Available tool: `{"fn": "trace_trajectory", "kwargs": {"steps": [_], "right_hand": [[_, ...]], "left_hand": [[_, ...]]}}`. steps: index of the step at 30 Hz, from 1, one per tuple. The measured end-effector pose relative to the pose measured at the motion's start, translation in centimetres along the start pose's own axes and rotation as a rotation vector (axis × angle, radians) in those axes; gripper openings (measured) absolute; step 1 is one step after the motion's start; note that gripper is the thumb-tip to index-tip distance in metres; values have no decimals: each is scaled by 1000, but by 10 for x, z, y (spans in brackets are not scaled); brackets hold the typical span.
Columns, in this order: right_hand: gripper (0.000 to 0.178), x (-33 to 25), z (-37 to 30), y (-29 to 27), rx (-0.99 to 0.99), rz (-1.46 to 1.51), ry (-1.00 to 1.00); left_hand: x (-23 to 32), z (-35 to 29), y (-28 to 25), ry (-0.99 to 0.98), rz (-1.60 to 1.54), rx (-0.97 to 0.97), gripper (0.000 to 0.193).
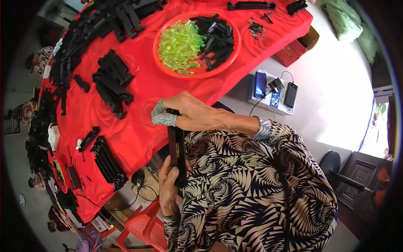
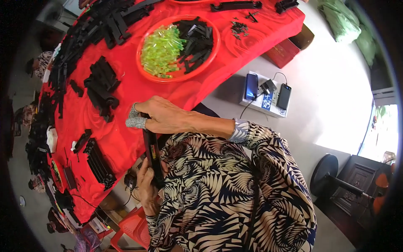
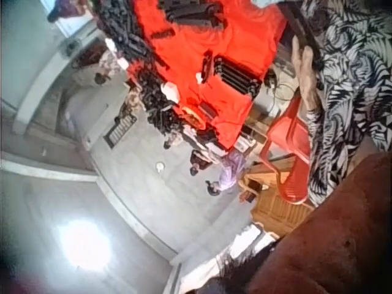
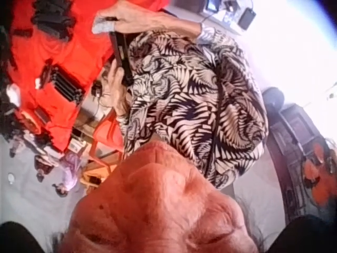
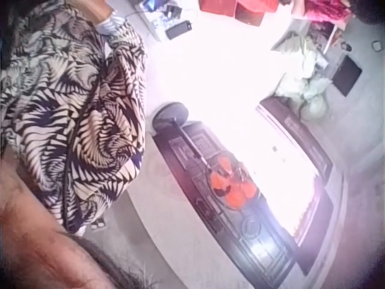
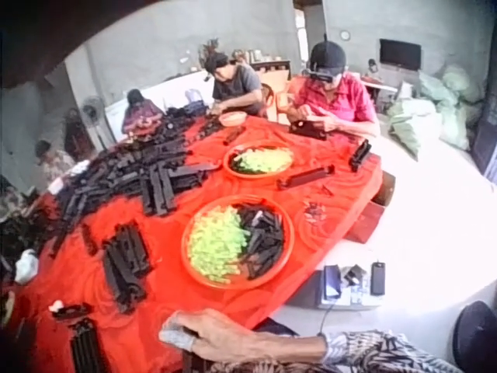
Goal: The person assembles plastic and rubber components by hand, fitting rubber seals and plastic pins into black plastic parts at a workbench.
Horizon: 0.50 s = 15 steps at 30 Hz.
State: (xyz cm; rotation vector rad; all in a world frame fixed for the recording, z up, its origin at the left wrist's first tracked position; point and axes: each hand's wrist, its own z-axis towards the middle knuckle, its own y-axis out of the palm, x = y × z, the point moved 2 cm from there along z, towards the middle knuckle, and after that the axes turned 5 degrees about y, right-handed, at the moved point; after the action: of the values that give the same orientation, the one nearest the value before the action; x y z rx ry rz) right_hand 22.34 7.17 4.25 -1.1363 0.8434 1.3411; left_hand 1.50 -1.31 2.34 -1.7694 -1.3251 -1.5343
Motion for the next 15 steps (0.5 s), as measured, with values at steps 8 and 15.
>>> {"fn": "trace_trajectory", "kwargs": {"steps": [8, 15], "right_hand": [[50, 9, 0, -4, 90, 5, 117], [27, 12, -30, -28, -55, -103, 203]], "left_hand": [[-16, 5, 3, 57, -229, 177, 57], [-16, 19, -7, 77, -404, 279, 56]]}}
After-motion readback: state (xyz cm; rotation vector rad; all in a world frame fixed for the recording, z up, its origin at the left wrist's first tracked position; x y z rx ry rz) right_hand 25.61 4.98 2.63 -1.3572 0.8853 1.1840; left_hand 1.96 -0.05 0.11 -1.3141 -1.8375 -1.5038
